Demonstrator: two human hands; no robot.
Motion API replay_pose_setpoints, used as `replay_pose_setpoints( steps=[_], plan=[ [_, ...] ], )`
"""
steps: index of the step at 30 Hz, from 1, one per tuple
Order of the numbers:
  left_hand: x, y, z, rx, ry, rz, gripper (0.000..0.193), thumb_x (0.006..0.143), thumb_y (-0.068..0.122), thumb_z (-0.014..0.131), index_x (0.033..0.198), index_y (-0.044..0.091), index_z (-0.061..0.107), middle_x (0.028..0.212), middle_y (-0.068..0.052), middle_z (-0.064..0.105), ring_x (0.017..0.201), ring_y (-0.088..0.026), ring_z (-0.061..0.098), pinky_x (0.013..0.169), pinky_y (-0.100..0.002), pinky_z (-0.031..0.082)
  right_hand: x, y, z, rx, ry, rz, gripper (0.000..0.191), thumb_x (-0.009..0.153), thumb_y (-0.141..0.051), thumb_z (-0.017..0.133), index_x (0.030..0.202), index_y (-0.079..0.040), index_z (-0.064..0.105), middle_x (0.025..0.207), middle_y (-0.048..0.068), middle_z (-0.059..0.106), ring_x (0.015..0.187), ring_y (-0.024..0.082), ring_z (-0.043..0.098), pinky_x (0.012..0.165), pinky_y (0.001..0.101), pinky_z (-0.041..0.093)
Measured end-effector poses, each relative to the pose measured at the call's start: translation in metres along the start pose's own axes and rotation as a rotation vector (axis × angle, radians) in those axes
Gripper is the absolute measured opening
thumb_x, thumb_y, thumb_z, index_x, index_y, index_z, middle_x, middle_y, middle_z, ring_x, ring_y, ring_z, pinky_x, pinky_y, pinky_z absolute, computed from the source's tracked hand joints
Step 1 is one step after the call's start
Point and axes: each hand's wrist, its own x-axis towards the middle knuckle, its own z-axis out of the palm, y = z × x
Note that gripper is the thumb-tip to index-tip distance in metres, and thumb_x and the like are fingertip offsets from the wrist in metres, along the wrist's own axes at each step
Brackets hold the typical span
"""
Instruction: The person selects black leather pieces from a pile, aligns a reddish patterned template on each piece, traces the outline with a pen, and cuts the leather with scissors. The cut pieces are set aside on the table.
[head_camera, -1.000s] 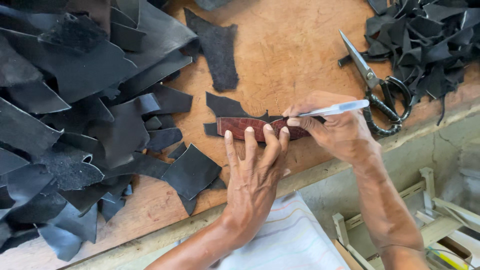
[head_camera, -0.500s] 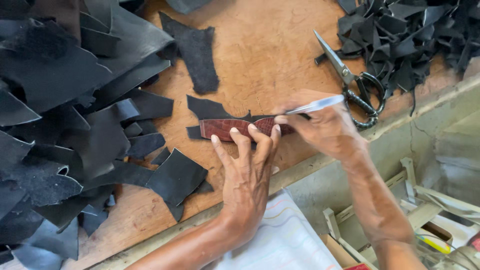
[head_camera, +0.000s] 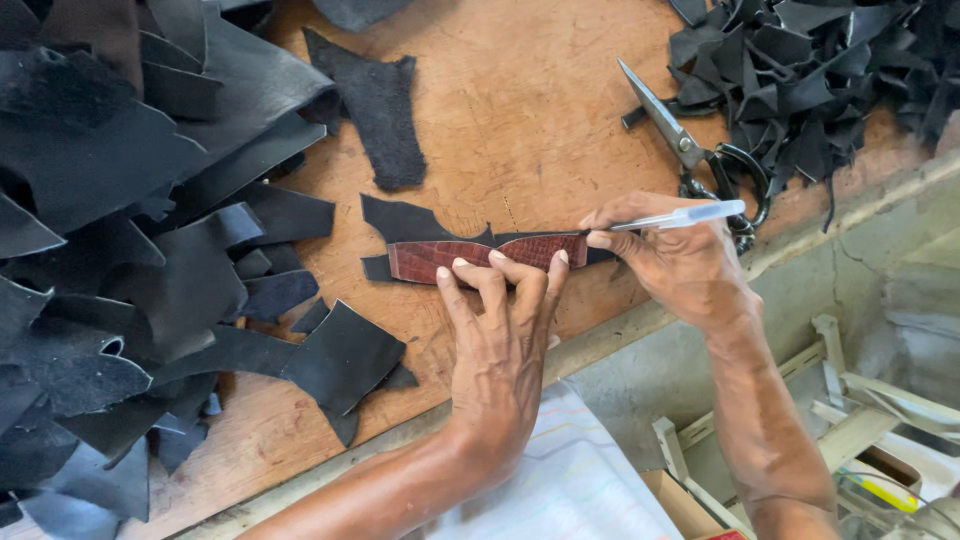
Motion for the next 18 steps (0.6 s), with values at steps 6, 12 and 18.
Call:
replay_pose_setpoints(
  steps=[6, 12, 18],
  plan=[
    [0.0, 0.002, 0.006, -0.017, 0.021, -0.019, 0.078, 0.092, 0.052, 0.051, 0.159, 0.021, 0.028, 0.129, -0.021, 0.045, 0.117, -0.047, 0.048, 0.105, -0.062, 0.039, -0.005, 0.008, 0.0, 0.043, 0.031, 0.015, 0.013, 0.092, -0.007, 0.077, 0.101, 0.0, 0.069, 0.099, 0.006, 0.076, 0.094, 0.014, 0.073, 0.083, 0.0278, 0.06],
    [-0.002, 0.001, 0.006, -0.01, 0.026, -0.008, 0.08, 0.092, 0.056, 0.05, 0.16, 0.019, 0.027, 0.129, -0.022, 0.044, 0.118, -0.047, 0.048, 0.105, -0.062, 0.038, 0.005, 0.001, 0.009, -0.103, 0.052, -0.15, 0.015, 0.09, -0.009, 0.08, 0.101, -0.002, 0.072, 0.101, 0.009, 0.076, 0.093, 0.018, 0.074, 0.08, 0.0297, 0.06],
    [-0.001, 0.002, 0.01, 0.005, -0.019, 0.013, 0.077, 0.096, 0.055, 0.048, 0.153, 0.006, 0.032, 0.131, -0.024, 0.042, 0.122, -0.048, 0.046, 0.105, -0.063, 0.037, 0.025, -0.019, 0.041, -0.053, -0.026, -0.234, 0.014, 0.089, -0.011, 0.083, 0.098, -0.004, 0.074, 0.095, 0.008, 0.077, 0.085, 0.019, 0.074, 0.071, 0.0312, 0.059]
  ],
)
